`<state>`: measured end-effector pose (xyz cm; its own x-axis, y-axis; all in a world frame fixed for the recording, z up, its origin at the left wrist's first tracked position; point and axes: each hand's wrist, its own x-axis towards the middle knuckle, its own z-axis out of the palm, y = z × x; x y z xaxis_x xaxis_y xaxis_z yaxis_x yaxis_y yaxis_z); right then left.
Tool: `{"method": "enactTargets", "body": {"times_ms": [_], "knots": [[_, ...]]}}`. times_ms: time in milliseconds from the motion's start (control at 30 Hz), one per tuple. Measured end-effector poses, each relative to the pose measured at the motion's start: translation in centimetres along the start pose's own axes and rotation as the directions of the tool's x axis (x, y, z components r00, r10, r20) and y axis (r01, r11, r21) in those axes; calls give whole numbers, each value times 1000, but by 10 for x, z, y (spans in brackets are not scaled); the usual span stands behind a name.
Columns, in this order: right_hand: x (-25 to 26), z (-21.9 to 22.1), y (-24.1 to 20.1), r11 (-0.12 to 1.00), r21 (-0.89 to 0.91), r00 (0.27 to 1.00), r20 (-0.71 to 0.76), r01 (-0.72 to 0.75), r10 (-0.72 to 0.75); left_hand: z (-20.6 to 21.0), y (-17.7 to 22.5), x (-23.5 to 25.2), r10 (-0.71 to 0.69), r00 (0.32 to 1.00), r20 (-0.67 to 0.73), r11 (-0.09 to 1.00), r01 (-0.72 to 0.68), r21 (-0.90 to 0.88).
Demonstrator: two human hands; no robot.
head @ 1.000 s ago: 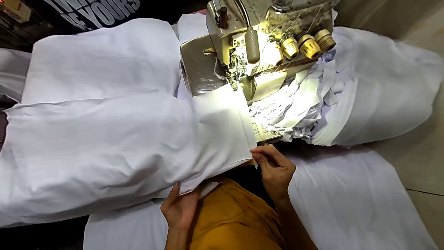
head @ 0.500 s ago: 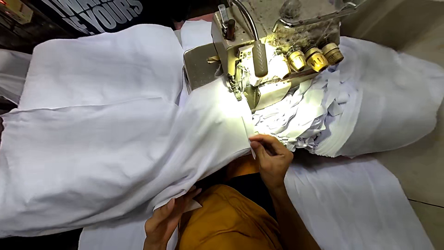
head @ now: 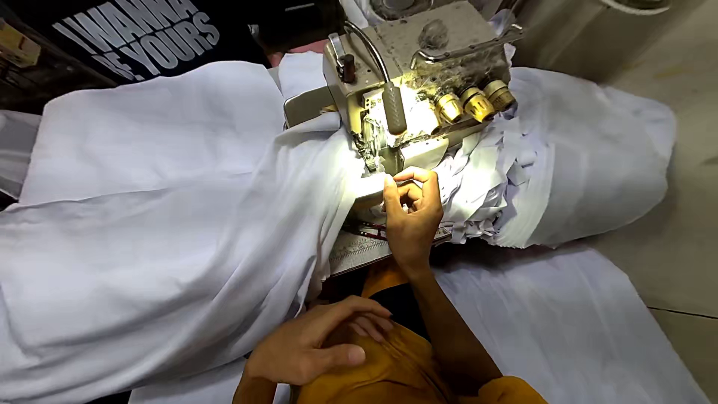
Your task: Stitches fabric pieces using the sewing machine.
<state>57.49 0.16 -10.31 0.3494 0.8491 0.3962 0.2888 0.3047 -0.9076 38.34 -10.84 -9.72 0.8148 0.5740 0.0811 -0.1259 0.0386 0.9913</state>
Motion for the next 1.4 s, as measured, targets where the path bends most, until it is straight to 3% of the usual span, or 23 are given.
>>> {"method": "enactTargets", "body": {"times_ms": [33,100,167,200,233,267,300,333,467,600,700,833,900,967,1067,1100,1167,1233,1267,1400], "knots": [[-1,1,1,1000,18,1000,0,0,0,-3,9,7,50,999,15,998,-50,-24],[-4,0,5,996,85,1000,19,-5,4,-13,31,18,205,969,-139,977,-212,-30],[-9,-5,10,992,127,998,62,-15,7,-39,56,30,362,831,-423,924,-259,282],[-12,-8,12,991,131,997,83,-16,5,-58,66,38,433,731,-527,855,-148,496],[-16,-13,14,994,112,995,100,-9,-2,-79,73,48,474,665,-578,734,64,676],[-19,-17,16,998,66,993,118,4,-12,-101,78,57,456,650,-607,584,295,756],[-21,-21,18,1000,4,989,146,29,-29,-124,81,69,410,655,-635,463,450,764],[-23,-26,20,995,-83,982,180,63,-47,-144,79,80,364,650,-667,410,531,741],[-30,-43,22,866,-424,927,358,265,-109,-180,68,92,270,546,-793,480,638,602],[-39,-47,25,758,-511,840,535,406,-88,-190,75,76,257,395,-882,596,654,467],[-44,-42,26,681,-527,794,592,509,-135,-201,78,56,342,289,-894,732,515,446],[-53,-35,31,540,-589,773,600,600,-205,-194,87,14,458,191,-868,847,204,492],[-56,-36,33,490,-604,760,611,629,-222,-177,92,-9,441,179,-879,890,41,455],[-55,-43,29,509,-589,748,638,627,-183,-160,90,-28,431,214,-876,901,-50,431],[-40,-64,6,772,-419,681,732,478,-25,-138,77,-43,499,219,-839,865,-63,498],[-31,-71,-5,869,-335,634,773,363,33,-130,71,-46,535,194,-822,843,-69,533],[-14,-77,-21,992,-127,507,854,-24,122,-112,65,-50,596,159,-787,802,-91,590],[-2,-69,-33,873,66,379,915,-484,140,-101,66,-46,662,113,-741,749,-140,648],[2,-62,-39,779,116,345,929,-616,134,-96,68,-43,688,94,-719,724,-159,672],[12,-28,-54,596,192,341,929,-780,147,-81,78,-34,764,65,-642,643,-161,749]]}}
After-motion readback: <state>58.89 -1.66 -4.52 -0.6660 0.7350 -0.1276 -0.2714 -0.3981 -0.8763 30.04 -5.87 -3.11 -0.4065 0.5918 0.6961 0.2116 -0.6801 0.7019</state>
